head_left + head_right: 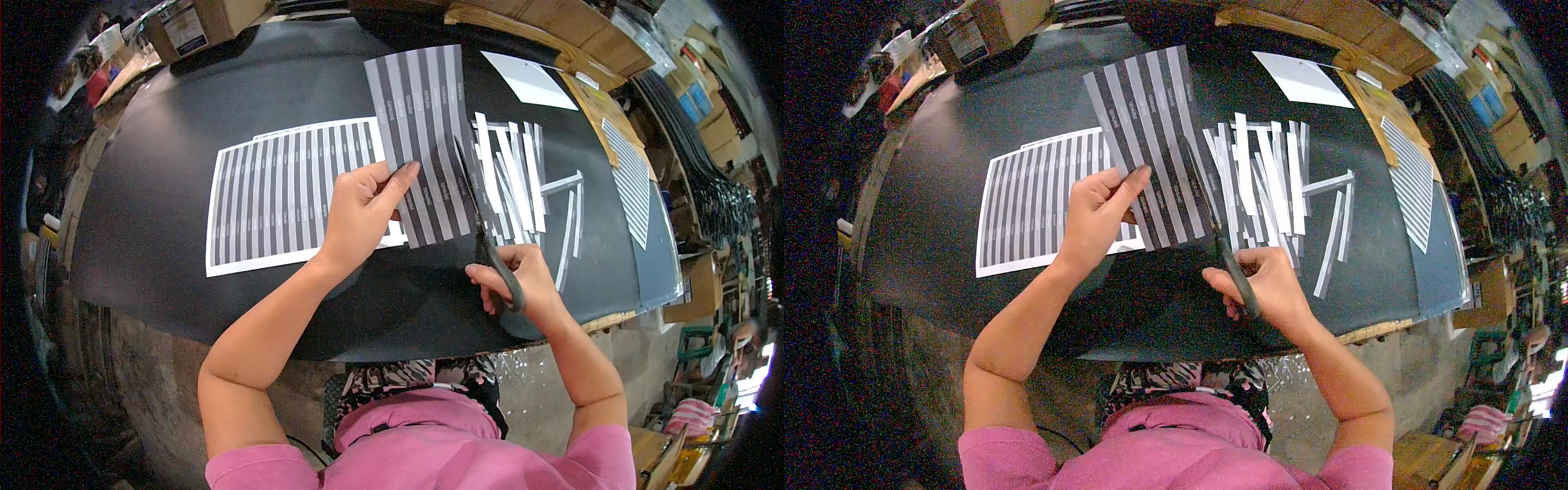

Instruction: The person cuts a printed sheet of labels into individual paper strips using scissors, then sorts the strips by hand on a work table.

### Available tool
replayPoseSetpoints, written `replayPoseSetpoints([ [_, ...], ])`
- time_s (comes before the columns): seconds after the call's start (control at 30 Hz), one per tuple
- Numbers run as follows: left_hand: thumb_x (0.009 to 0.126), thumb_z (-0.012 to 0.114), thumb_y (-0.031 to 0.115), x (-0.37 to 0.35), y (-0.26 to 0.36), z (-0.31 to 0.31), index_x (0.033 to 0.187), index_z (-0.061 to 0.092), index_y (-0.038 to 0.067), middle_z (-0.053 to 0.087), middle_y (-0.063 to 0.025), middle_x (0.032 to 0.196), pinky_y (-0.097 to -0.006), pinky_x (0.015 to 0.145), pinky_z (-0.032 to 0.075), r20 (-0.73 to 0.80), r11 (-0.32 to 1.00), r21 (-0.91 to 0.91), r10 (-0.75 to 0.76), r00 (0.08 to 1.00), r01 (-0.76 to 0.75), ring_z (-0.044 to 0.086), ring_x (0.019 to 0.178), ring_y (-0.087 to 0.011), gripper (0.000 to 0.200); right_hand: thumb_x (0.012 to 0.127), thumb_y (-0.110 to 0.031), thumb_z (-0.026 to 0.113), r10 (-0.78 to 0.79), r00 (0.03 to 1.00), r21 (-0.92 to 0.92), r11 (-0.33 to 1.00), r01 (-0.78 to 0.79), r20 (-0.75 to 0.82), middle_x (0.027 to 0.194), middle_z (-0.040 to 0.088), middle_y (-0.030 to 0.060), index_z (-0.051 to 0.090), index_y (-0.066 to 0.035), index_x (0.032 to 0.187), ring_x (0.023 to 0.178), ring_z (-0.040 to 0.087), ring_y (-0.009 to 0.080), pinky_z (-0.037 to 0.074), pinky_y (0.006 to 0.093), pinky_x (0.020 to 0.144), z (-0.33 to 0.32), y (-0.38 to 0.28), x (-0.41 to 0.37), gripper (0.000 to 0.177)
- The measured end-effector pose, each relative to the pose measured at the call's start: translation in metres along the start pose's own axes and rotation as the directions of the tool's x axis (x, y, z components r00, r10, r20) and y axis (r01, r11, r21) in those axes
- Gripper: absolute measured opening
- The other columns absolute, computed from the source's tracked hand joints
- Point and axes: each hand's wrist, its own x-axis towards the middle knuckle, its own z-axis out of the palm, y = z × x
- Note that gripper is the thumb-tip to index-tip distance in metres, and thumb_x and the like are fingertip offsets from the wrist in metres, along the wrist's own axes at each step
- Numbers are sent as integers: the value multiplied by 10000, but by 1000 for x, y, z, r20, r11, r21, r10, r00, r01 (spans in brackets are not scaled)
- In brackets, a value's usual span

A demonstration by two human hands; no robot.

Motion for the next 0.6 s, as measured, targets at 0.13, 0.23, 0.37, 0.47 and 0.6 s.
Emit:
replayPoseSetpoints([
  [0.13,885,580,276,-2,9,1,910,634,-18,630,-37,713,-198,507,484,-31,987,148,68,997,-63,591,605,-55,300,750,-244,709,-10,997,72,997,5,74,528,562,45,605,10,638,439,550,110,418,242,403,-5,4,3,296],
  [0.23,871,600,275,-1,16,-1,835,629,2,607,-19,664,-185,462,443,13,998,-5,-61,998,61,560,547,-45,277,740,-203,701,-16,994,119,993,2,111,525,558,67,598,32,664,433,548,129,427,249,404,-6,2,4,268],
  [0.37,854,623,278,-2,15,1,756,606,42,574,5,616,-184,409,377,100,954,-176,-228,968,243,500,469,-36,256,744,-150,678,-49,988,172,985,23,149,524,551,90,595,58,700,428,551,156,436,257,399,-8,2,6,228],
  [0.47,861,612,274,-4,9,2,799,615,32,601,-12,653,-190,437,430,162,938,-206,-248,955,279,543,501,-48,250,755,-122,659,-99,993,183,979,86,63,530,554,93,599,59,709,427,551,159,436,257,399,-4,4,8,196],
  [0.6,869,597,254,-7,6,8,866,622,8,648,-61,738,-228,517,521,210,921,-237,-262,942,309,628,599,-91,247,759,-102,653,-103,995,164,981,100,8,539,561,92,599,59,712,432,554,156,437,258,400,-1,8,10,176],
])
